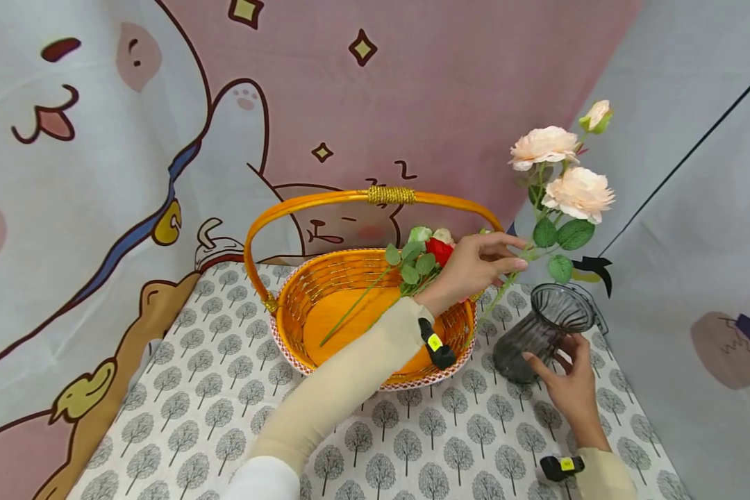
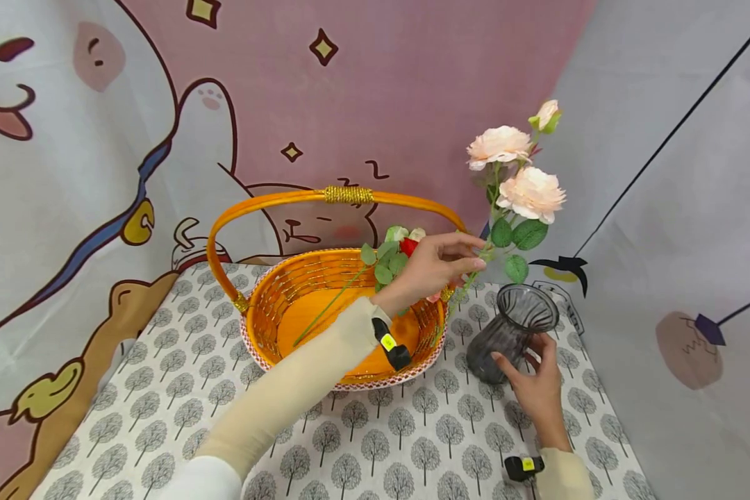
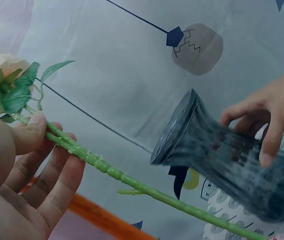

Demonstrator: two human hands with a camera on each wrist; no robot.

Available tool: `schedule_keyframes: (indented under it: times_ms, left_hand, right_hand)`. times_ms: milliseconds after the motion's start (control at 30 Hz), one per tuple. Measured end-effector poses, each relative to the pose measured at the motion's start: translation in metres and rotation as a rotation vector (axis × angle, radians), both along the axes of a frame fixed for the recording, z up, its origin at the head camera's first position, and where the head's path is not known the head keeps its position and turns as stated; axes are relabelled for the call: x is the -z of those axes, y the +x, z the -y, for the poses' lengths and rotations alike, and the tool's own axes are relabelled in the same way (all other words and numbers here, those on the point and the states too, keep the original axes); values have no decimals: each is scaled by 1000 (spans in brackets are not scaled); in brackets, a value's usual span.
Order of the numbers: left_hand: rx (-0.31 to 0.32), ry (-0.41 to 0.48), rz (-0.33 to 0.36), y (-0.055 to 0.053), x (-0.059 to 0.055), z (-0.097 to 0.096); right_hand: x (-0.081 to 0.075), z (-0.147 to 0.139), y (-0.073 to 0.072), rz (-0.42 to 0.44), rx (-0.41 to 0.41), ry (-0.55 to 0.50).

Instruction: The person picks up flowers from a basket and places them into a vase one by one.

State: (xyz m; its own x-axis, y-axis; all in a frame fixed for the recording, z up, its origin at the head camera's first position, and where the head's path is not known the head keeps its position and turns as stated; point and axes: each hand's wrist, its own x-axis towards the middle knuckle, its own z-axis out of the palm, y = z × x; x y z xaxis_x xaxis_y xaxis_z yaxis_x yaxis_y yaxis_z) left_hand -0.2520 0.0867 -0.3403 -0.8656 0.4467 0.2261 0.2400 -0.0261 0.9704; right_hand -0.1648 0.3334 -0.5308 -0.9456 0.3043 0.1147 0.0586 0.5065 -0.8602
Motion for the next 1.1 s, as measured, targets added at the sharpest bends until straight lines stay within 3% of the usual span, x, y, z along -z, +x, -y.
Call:
schedule_keyframes:
  times_ms: [233, 600, 967, 1100]
  left_hand:
    - [-45, 25, 12, 0, -5, -22]
    - [-94, 177, 82, -6, -22, -45]
    - [-156, 149, 25, -5, -33, -68]
    - [-149, 193, 23, -7, -35, -72]
  right_hand:
    - [1, 2, 0, 7, 9, -11]
    - [2, 3, 0, -16, 21, -8]
    - [3, 2, -2, -11, 30, 6]
    - [2, 2, -2, -21, 28, 6]
